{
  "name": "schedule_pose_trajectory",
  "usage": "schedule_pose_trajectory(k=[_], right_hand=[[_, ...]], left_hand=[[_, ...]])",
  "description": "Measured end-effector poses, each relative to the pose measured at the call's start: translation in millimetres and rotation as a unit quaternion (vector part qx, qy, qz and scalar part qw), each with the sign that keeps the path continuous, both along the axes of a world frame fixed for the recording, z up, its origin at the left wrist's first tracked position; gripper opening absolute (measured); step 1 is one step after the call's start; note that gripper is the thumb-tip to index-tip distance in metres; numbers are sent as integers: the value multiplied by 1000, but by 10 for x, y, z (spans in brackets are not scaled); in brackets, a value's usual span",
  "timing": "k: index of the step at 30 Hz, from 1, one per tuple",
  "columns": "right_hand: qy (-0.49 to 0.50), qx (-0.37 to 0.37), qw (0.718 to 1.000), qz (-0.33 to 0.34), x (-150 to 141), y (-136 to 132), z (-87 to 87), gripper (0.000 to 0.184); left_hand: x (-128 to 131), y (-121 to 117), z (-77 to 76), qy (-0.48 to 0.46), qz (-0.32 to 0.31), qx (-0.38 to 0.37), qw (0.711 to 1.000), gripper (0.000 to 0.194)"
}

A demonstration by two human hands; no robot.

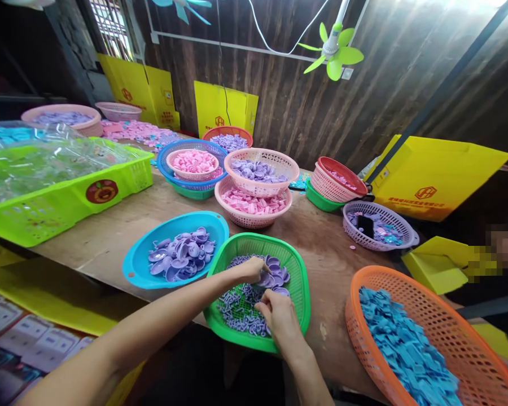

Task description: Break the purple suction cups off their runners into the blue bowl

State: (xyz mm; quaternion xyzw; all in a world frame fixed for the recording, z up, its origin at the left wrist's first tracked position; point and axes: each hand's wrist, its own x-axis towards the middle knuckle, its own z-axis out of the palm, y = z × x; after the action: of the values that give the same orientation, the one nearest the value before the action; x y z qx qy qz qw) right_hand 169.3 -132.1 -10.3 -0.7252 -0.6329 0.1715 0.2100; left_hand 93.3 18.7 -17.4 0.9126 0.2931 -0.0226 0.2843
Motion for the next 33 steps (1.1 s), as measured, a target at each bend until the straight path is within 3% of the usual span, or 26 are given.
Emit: schedule_pose_trajectory(k=[5, 10, 16, 24, 33], right_hand=[[58, 67, 996, -27, 109, -23, 16, 23], [146, 99, 982, -71, 128, -82, 174, 25], [269, 83, 953, -114, -95, -121, 364, 33], [239, 112, 961, -79, -370, -99, 460, 25], [193, 126, 972, -49, -436, -80, 502, 22]], left_hand=[[-86, -12, 58, -57, 61, -35, 996, 32], [-272, -173, 109, -135, 92, -80, 983, 28], [-597, -628, 148, -292, 132, -234, 918, 24], [-813, -944, 274, -364, 215, -221, 879, 31], [-852, -1018, 302, -352, 213, -185, 892, 32]])
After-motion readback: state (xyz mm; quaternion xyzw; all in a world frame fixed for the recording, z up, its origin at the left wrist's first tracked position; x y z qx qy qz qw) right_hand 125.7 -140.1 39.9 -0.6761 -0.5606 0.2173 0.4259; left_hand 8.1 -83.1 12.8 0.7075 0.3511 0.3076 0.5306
